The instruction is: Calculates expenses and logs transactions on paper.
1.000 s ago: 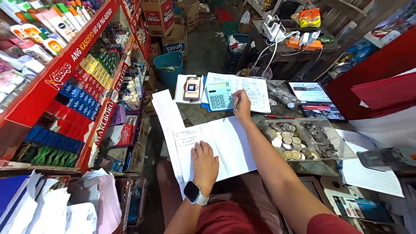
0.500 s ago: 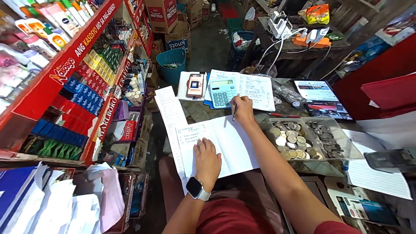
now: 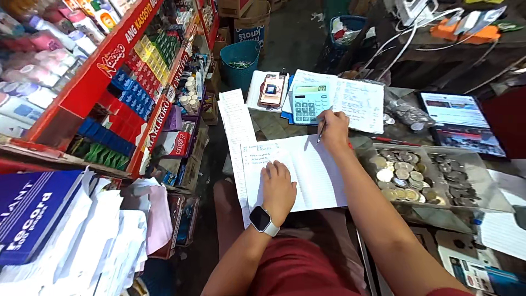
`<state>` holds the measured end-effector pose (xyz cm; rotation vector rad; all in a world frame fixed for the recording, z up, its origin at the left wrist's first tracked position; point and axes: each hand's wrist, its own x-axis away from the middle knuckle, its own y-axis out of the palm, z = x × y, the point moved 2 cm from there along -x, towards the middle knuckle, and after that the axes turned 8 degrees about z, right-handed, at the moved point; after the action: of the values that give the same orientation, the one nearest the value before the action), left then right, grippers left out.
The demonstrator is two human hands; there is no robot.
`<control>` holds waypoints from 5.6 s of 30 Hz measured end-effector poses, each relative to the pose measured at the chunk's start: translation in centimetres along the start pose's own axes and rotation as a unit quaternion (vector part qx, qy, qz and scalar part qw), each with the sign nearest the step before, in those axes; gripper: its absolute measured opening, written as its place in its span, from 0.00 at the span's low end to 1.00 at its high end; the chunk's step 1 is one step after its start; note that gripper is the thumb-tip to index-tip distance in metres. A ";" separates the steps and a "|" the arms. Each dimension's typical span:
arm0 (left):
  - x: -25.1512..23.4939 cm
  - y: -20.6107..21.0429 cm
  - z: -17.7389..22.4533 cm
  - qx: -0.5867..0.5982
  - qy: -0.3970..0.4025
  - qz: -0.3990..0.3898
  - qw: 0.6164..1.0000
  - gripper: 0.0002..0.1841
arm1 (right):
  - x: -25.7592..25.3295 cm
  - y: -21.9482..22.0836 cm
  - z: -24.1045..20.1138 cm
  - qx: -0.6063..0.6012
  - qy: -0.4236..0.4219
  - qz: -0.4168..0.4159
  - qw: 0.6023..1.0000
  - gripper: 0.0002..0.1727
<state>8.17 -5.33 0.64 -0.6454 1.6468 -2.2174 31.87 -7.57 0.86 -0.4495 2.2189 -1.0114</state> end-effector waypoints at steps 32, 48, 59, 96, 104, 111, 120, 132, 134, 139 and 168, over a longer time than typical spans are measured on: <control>0.2 0.4 -0.3 0.018 -0.003 0.000 1.000 0.33 | 5.2 2.9 -6.3 -0.460 0.196 -0.153 0.852 0.07; 0.1 0.3 -0.2 0.016 0.010 0.017 1.000 0.34 | 6.8 4.7 -6.0 -0.338 0.057 -0.117 0.932 0.17; 0.1 0.3 -0.1 0.000 0.010 0.012 1.000 0.34 | 6.8 4.7 -6.0 -0.337 0.055 -0.091 0.936 0.18; 0.1 -1.3 0.1 0.060 -0.006 -0.019 0.998 0.40 | -6.4 0.6 2.1 0.049 -0.061 -0.087 0.993 0.22; 0.0 -1.0 -0.1 0.045 0.006 -0.015 0.999 0.40 | -1.6 0.9 -0.5 -0.044 -0.183 -0.048 0.981 0.12; -0.1 -0.9 -0.2 0.045 -0.002 -0.023 0.999 0.40 | -3.3 2.7 -1.7 0.004 -0.184 -0.071 0.980 0.12; 0.0 -1.0 -0.3 0.034 -0.004 -0.031 0.999 0.41 | 0.6 1.4 0.1 0.026 -0.158 -0.007 0.987 0.18; 0.0 -1.1 -0.5 0.032 -0.007 -0.040 0.999 0.41 | -6.1 2.0 2.5 0.012 -0.060 -0.067 0.996 0.19; -0.1 -1.1 -0.4 0.035 -0.006 -0.038 0.999 0.41 | -6.3 1.9 2.5 0.034 -0.050 -0.095 0.994 0.19; -0.1 -1.1 -0.4 0.042 -0.003 -0.030 0.999 0.41 | -4.4 1.0 1.0 -0.009 -0.091 -0.039 0.995 0.11; 0.0 -1.0 -0.4 0.039 0.002 -0.024 0.999 0.40 | -4.8 2.3 2.5 -0.024 -0.052 -0.016 0.998 0.21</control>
<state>8.01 -4.73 1.47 -0.6668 1.5549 -2.3060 36.99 -4.82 -0.15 -0.5484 2.1532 -0.9321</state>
